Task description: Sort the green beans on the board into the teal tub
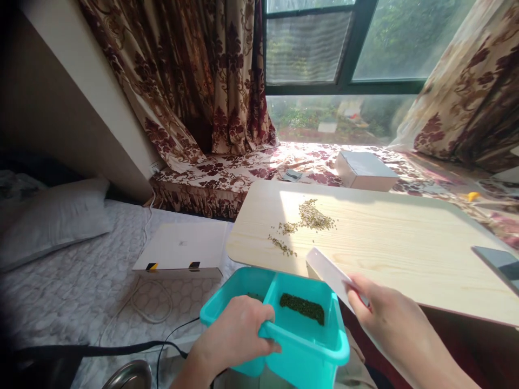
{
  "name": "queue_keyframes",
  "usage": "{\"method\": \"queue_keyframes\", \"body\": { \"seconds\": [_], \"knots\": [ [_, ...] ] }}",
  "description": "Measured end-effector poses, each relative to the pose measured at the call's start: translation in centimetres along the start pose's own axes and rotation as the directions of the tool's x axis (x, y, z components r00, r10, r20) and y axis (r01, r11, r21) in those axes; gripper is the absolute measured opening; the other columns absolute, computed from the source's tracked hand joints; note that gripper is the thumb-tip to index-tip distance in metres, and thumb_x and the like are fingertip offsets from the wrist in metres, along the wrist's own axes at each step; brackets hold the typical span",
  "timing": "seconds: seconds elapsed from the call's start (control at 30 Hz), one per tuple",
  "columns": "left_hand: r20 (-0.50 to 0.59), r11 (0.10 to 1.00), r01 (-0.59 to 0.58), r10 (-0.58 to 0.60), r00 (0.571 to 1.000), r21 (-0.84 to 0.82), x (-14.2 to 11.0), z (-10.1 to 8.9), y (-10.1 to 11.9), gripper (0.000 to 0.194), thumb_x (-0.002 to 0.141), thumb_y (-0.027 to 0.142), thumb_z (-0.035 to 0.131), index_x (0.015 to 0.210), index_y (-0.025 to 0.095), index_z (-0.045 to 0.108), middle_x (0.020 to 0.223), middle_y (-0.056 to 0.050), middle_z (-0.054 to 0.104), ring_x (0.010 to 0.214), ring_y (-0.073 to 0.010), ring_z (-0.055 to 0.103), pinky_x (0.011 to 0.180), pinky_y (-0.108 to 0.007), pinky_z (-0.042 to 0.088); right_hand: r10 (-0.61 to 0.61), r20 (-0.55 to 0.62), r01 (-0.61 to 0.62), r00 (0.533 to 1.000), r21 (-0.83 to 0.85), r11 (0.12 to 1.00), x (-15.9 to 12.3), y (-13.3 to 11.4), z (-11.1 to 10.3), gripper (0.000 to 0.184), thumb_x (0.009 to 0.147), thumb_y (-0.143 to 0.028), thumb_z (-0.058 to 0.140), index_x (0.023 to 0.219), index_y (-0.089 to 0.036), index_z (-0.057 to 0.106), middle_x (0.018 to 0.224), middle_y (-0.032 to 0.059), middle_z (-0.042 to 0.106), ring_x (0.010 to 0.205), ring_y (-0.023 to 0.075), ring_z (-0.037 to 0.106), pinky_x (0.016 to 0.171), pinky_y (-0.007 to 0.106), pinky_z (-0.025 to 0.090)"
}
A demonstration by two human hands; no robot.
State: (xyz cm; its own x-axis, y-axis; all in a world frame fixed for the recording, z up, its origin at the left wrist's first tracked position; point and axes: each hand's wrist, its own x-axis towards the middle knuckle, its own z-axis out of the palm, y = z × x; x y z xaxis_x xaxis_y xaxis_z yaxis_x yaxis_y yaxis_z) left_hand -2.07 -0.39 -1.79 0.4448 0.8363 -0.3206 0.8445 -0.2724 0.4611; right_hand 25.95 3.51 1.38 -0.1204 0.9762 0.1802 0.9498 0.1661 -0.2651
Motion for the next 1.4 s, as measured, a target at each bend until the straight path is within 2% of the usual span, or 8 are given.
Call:
{"method": "queue_keyframes", "body": {
  "seconds": [0.1, 0.27, 0.47, 0.6, 0.73, 1.0, 1.4],
  "knots": [
    [-0.003, 1.000, 0.012, -0.011, 1.000, 0.013, 0.0, 0.0, 0.0, 0.038, 0.077, 0.059, 0.075, 0.083, 0.023, 0.064, 0.082, -0.003, 0.068, 0.083, -0.0276, 0.064, 0.067, -0.031, 0.041, -0.018, 0.110, 0.009, 0.994, 0.074, 0.997, -0.1, -1.0, 0.1, 0.025, 0.081, -0.039, 0.047, 0.082, -0.031, 0.071, 0.067, 0.0021, 0.074, 0.054, 0.0238, 0.067, 0.048, 0.032, 0.048],
    [-0.024, 1.000, 0.019, -0.018, 1.000, 0.024, 0.0, 0.0, 0.0, 0.037, 0.078, 0.058, 0.075, 0.079, 0.023, 0.063, 0.080, -0.002, 0.068, 0.082, -0.0269, 0.064, 0.065, -0.031, 0.040, -0.032, 0.009, 0.032, 0.999, 0.003, 0.999, 1.5, -1.5, 0.8, 0.022, 0.080, -0.035, 0.046, 0.079, -0.028, 0.067, 0.066, 0.0040, 0.073, 0.050, 0.0225, 0.063, 0.046, 0.031, 0.042],
    [-0.036, 0.999, 0.037, -0.037, 0.999, -0.008, 0.0, -0.2, -0.2, 0.036, 0.077, 0.057, 0.075, 0.078, 0.023, 0.062, 0.080, -0.002, 0.068, 0.082, -0.0265, 0.063, 0.066, -0.030, 0.039, -0.077, 0.056, 0.073, 0.995, 0.067, 0.995, 1.9, -2.1, 1.1, 0.022, 0.081, -0.036, 0.044, 0.078, -0.028, 0.064, 0.061, 0.0026, 0.070, 0.043, 0.0201, 0.058, 0.045, 0.031, 0.039],
    [-0.049, 0.999, 0.039, -0.039, 0.998, -0.013, 0.0, -0.3, -0.5, 0.037, 0.077, 0.056, 0.075, 0.075, 0.023, 0.060, 0.079, -0.002, 0.067, 0.081, -0.0260, 0.063, 0.065, -0.030, 0.039, -0.069, 0.036, 0.067, 0.997, 0.053, 0.996, 2.0, -2.3, 1.0, 0.021, 0.081, -0.037, 0.045, 0.075, -0.028, 0.062, 0.063, 0.0031, 0.070, 0.041, 0.0192, 0.056, 0.044, 0.031, 0.038],
    [-0.054, 0.999, 0.040, -0.040, 0.998, -0.011, 0.0, -0.4, -0.8, 0.037, 0.077, 0.057, 0.075, 0.078, 0.023, 0.061, 0.081, -0.002, 0.068, 0.082, -0.0266, 0.063, 0.065, -0.030, 0.039, -0.078, 0.043, 0.074, 0.996, 0.088, 0.993, 2.5, -2.2, 1.3, 0.023, 0.083, -0.037, 0.044, 0.078, -0.028, 0.063, 0.069, 0.0024, 0.073, 0.046, 0.0191, 0.060, 0.047, 0.031, 0.041],
    [-0.022, 0.998, 0.065, -0.065, 0.998, -0.011, 0.1, -0.8, -0.6, 0.036, 0.077, 0.057, 0.075, 0.082, 0.023, 0.064, 0.083, -0.003, 0.069, 0.085, -0.0270, 0.064, 0.067, -0.030, 0.041, -0.135, 0.026, 0.132, 0.990, 0.099, 0.986, 2.3, -2.6, 1.1, 0.022, 0.083, -0.035, 0.045, 0.076, -0.025, 0.064, 0.062, 0.0006, 0.069, 0.039, 0.0159, 0.054, 0.043, 0.029, 0.037],
    [-0.027, 0.995, 0.096, -0.097, 0.995, -0.039, -0.3, -0.8, -0.9, 0.033, 0.077, 0.054, 0.077, 0.088, 0.023, 0.067, 0.088, -0.003, 0.070, 0.089, -0.0277, 0.063, 0.071, -0.032, 0.042, -0.169, 0.030, 0.164, 0.985, 0.127, 0.978, 2.9, -2.9, 1.2, 0.022, 0.083, -0.035, 0.046, 0.078, -0.026, 0.066, 0.067, 0.0016, 0.071, 0.050, 0.0176, 0.061, 0.046, 0.028, 0.040]
  ]
}}
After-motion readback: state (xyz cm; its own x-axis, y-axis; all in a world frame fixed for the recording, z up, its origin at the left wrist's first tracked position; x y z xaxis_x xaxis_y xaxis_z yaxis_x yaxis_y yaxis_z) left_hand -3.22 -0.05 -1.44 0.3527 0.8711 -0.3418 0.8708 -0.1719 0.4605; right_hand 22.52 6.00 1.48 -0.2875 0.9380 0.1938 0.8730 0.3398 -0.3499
